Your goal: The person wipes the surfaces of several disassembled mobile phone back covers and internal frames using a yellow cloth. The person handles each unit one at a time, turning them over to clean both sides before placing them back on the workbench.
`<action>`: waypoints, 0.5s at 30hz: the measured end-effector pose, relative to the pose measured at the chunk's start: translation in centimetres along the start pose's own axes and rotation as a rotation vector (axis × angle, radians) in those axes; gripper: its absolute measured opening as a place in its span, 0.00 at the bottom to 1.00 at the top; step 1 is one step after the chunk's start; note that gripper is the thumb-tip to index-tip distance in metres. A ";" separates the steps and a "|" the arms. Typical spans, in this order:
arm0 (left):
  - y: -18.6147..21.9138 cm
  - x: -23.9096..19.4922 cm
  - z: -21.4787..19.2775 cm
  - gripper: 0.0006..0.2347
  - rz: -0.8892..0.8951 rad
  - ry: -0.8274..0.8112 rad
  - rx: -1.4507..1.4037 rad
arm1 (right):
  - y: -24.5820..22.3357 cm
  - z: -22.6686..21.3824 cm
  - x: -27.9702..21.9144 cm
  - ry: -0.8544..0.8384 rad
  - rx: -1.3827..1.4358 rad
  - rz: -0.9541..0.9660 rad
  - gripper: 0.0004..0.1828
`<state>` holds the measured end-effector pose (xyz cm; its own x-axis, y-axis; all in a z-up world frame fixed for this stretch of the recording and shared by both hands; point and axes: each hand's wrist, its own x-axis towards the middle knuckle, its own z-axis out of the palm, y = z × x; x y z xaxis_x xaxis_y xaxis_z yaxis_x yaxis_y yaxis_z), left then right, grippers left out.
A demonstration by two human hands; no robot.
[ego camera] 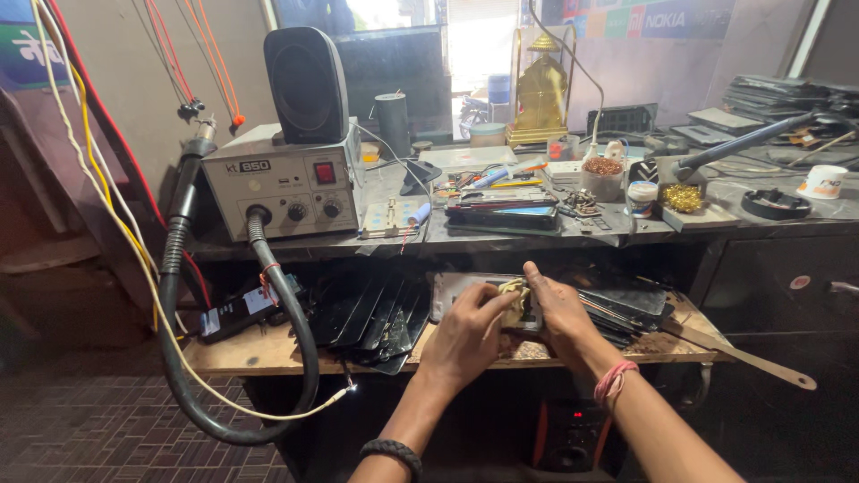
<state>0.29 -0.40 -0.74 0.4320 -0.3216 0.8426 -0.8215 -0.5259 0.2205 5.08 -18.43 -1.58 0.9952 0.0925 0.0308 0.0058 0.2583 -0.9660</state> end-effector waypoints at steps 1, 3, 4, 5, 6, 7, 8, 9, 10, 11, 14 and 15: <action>-0.1 0.0 0.1 0.18 0.069 0.012 0.024 | 0.3 -0.3 0.5 0.008 -0.024 0.005 0.26; -0.5 0.1 0.0 0.16 -0.022 -0.011 -0.028 | 1.0 -1.1 1.7 0.028 -0.076 0.017 0.27; -0.7 0.1 0.2 0.16 -0.067 -0.022 -0.056 | 1.6 -1.4 2.2 -0.012 -0.036 -0.031 0.28; -0.8 0.3 0.6 0.13 -0.203 -0.009 -0.091 | 2.2 -1.5 2.7 -0.052 0.002 -0.078 0.28; -1.0 0.5 1.0 0.11 -0.338 0.002 -0.125 | 2.5 -1.9 3.1 -0.093 0.039 -0.124 0.29; -1.3 0.6 1.3 0.09 -0.475 0.012 -0.158 | 2.8 -2.2 3.2 -0.073 0.035 -0.124 0.29; -1.5 0.8 1.6 0.08 -0.535 0.055 -0.139 | 2.9 -2.4 3.3 -0.053 0.030 -0.124 0.30; -1.8 1.0 1.8 0.08 -0.595 0.098 -0.119 | 3.0 -2.4 3.2 -0.034 0.026 -0.125 0.31; -1.9 1.0 1.9 0.07 -0.655 0.141 -0.098 | 2.9 -2.5 3.0 -0.019 0.023 -0.107 0.31; -2.0 1.0 2.0 0.07 -0.617 0.196 -0.073 | 2.8 -2.5 2.7 -0.003 0.020 -0.090 0.32; -1.7 0.8 1.9 0.07 -0.510 0.261 0.007 | 2.2 -2.2 2.2 0.022 0.084 -0.060 0.31; -1.4 0.8 1.8 0.07 -0.484 0.216 0.035 | 2.0 -2.2 2.0 0.027 0.117 -0.053 0.30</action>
<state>2.49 -1.32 -1.25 0.6691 0.1319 0.7314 -0.5327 -0.6011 0.5957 7.34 -19.79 -4.02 0.9961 0.0499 0.0727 0.0489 0.3731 -0.9265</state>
